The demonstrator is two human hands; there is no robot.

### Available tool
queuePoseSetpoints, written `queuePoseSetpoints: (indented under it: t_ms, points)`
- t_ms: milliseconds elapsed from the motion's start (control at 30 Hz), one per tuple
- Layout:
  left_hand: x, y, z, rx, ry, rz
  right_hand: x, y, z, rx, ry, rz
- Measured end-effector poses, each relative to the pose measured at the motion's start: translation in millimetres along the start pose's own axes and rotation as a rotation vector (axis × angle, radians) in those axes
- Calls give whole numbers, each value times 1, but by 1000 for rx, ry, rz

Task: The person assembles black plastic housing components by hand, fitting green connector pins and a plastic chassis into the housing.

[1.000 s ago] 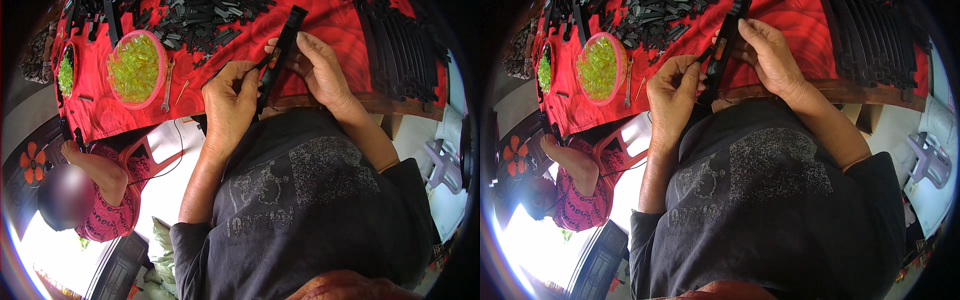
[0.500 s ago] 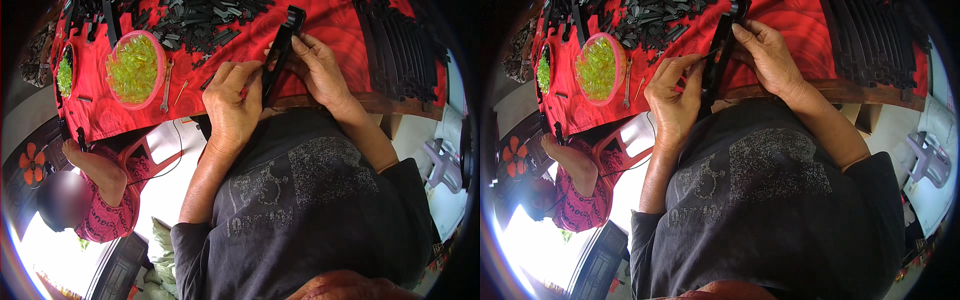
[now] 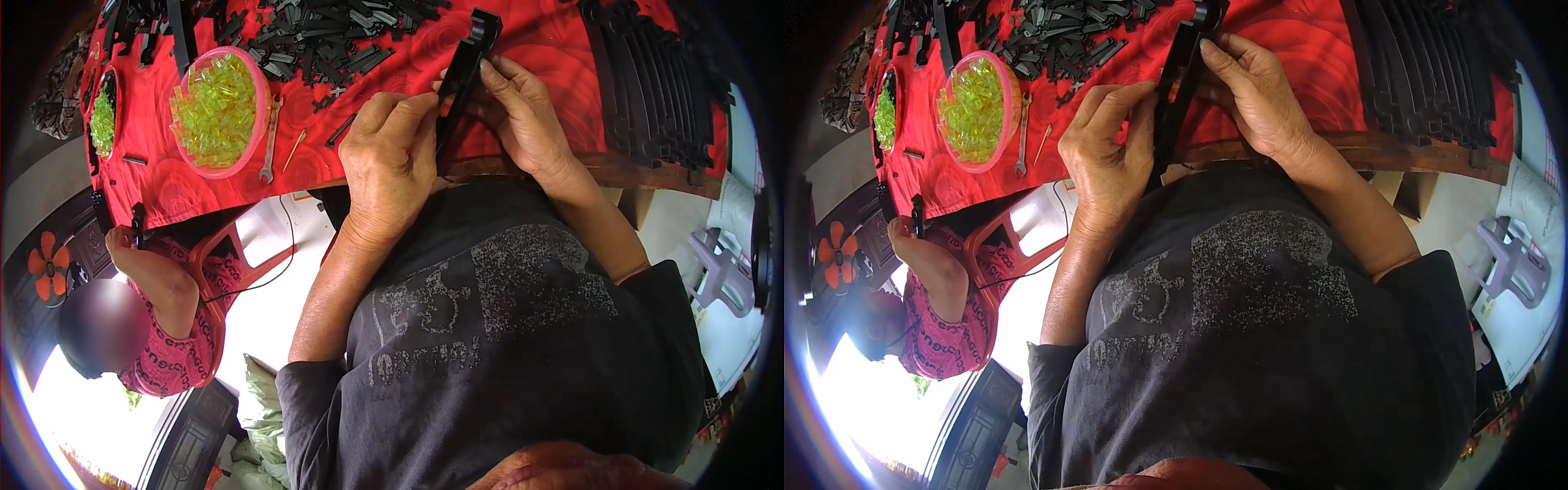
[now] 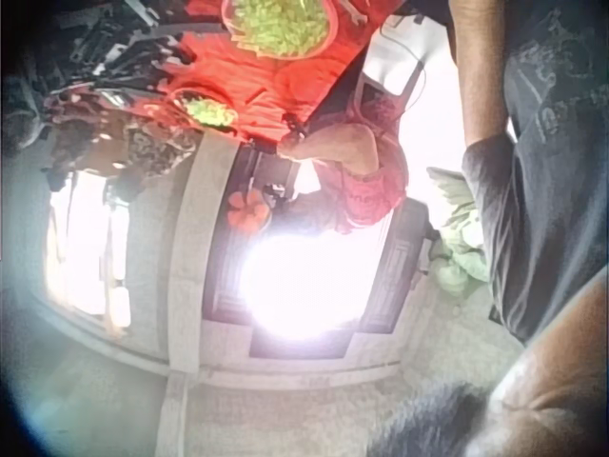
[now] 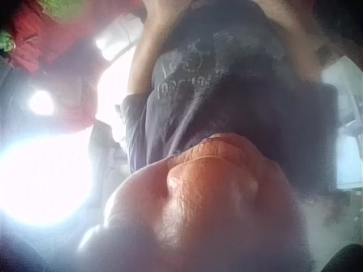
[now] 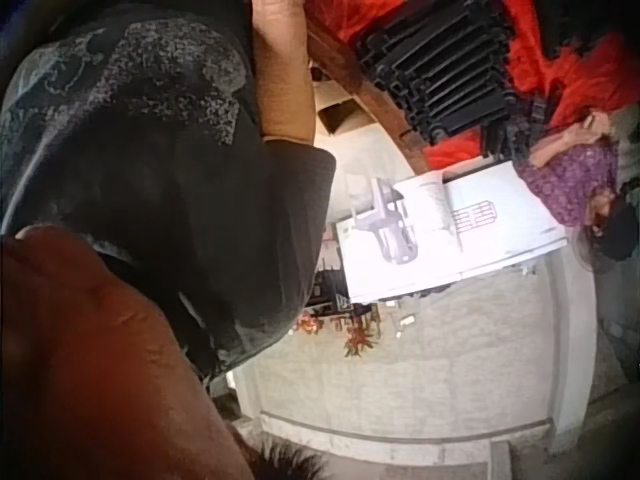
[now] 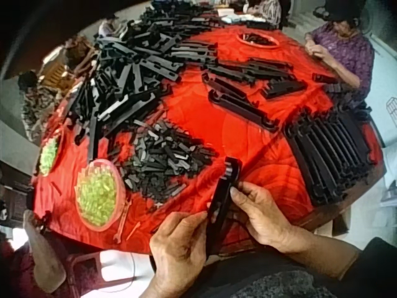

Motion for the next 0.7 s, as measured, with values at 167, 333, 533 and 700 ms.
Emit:
queuePoseSetpoints:
  t_ms: [167,333,533,700]
  points:
    - [2,5,1,1,75,48,0,-1,2,29,-3,4]
    - [10,9,4,76,199,57,1,-6,4,67,-2,44]
    - [20,8,9,132,299,110,6,-7,13,17,36,-7]
    - [25,7,-2,121,287,176,9,-2,12,65,36,-17]
Point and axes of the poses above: each hand's wrist, its own x-axis away from the middle knuckle, its own y-axis out of the back of the hand, z = x × y, the point moved 10 cm from there along -x, towards the middle knuckle, and after that the axes turned 3 degrees about -x, right-handed, at the moved point
